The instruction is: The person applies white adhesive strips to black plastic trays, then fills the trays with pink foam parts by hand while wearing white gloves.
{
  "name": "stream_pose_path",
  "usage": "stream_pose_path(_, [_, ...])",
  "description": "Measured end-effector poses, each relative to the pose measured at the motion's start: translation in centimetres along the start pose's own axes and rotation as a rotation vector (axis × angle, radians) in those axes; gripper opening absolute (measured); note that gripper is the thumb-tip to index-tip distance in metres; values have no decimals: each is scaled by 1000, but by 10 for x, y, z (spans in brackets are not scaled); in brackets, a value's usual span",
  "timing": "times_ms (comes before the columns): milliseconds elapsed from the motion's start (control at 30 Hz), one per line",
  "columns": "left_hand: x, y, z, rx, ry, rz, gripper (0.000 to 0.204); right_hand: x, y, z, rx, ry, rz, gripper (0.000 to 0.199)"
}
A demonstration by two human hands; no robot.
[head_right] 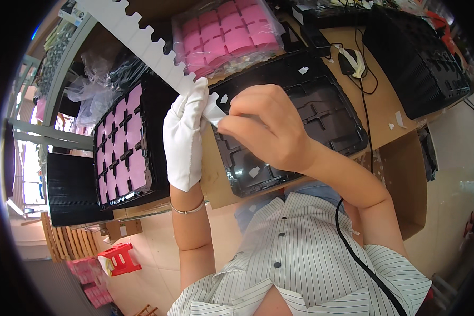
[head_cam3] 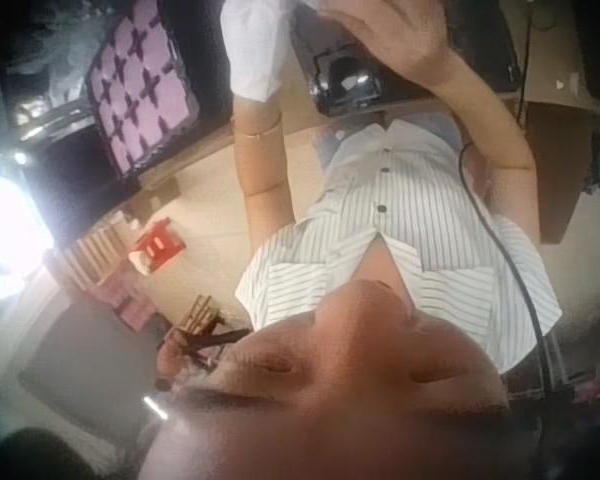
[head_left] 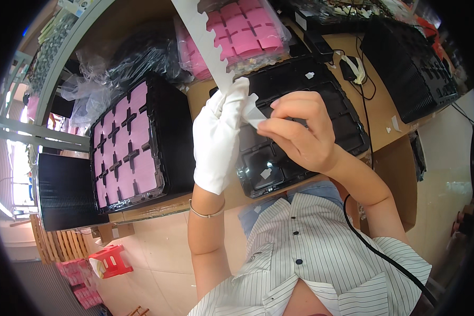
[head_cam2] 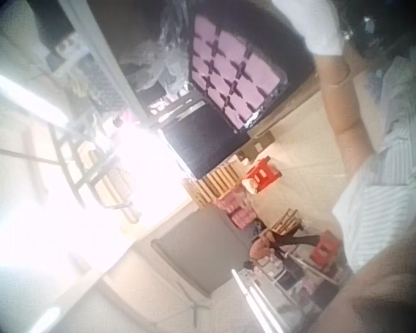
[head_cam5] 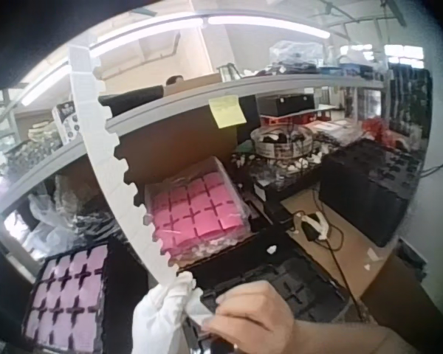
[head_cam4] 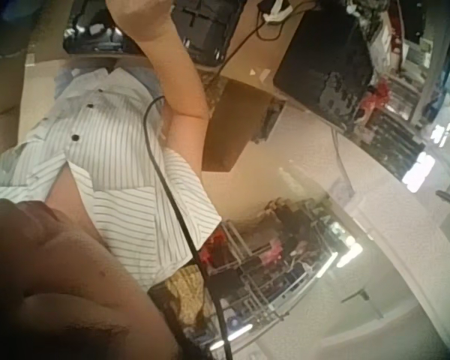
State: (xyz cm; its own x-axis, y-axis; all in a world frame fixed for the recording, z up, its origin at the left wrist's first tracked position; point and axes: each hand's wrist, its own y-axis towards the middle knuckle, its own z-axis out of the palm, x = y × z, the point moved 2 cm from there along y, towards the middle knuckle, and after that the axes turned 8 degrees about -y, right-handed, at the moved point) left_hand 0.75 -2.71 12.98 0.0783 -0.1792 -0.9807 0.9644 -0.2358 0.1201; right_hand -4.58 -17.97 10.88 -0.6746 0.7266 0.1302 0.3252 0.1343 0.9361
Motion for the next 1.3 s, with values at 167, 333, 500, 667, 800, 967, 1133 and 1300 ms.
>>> stream_pose_path(167, [1, 2, 7, -6, 15, -53, 33, -7, -22, -31, 11, 465, 489, 15])
stream_pose_path(333, [4, 6, 6, -3, -36, -30, 34, -65, -66, -92, 344, 490, 1240, 12])
stream_pose_path(500, [0, 2, 12, -53, -39, -49, 31, -101, -114, -168, 1101, 470, 1313, 7])
stream_pose_path(667, [3, 2, 36, -78, 28, -56, 23, -63, -78, -151, 935, -67, 686, 21])
stream_pose_path(800, [4, -8, 51, -63, -48, 0, 19, -26, -33, -58, 260, 499, 844, 23])
stream_pose_path(967, [11, -15, 59, -66, -94, -12, 19, 4, -21, -21, 119, 413, 813, 16])
stream_pose_path(1133, [13, -16, 50, 18, -119, 5, 25, -1, -19, -18, -93, -136, 141, 23])
stream_pose_path(1300, [20, 4, 40, -107, -142, -75, 21, 12, -33, -40, 197, 106, 153, 22])
